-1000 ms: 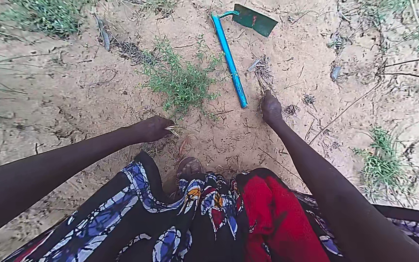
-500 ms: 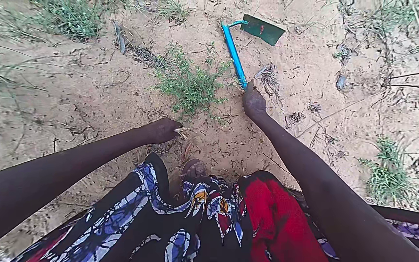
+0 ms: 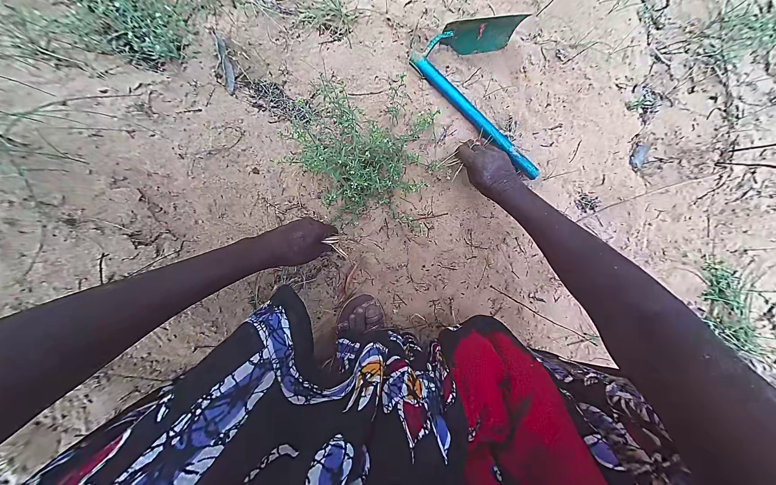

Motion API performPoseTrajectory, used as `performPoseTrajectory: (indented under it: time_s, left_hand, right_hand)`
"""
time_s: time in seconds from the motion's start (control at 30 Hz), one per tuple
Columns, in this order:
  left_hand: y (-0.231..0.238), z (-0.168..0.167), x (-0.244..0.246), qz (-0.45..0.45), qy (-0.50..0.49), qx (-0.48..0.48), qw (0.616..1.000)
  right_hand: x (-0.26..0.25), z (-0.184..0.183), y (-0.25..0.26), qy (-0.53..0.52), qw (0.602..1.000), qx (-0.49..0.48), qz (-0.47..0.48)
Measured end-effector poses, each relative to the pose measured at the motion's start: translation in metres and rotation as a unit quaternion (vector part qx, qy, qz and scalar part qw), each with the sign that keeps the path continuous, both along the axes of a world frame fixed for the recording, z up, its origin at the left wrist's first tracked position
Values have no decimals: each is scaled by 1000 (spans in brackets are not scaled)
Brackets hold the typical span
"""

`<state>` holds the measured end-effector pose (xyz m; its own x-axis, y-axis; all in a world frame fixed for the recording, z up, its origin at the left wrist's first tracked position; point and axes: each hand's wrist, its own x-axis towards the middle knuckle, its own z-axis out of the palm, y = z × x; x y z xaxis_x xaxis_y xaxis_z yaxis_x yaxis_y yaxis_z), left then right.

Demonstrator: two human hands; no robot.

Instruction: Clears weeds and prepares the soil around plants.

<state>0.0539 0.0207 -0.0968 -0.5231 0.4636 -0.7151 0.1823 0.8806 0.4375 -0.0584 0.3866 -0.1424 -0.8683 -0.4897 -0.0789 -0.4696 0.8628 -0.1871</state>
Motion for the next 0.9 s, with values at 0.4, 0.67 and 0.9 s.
performPoseTrajectory:
  time_s: [0.4,0.67,0.9]
  left_hand:
    - [8,7,1,8,-10,0,1000]
    - [40,28,-2,-34,-25,14,999]
    - [36,23,8,-75,4,2,997]
  right_hand:
    - [-38,4,-52,-94,983,155,-7]
    - [-20,26,-57,-157,958,218,-101]
    - [20,22,-37,-216,956,154,-126]
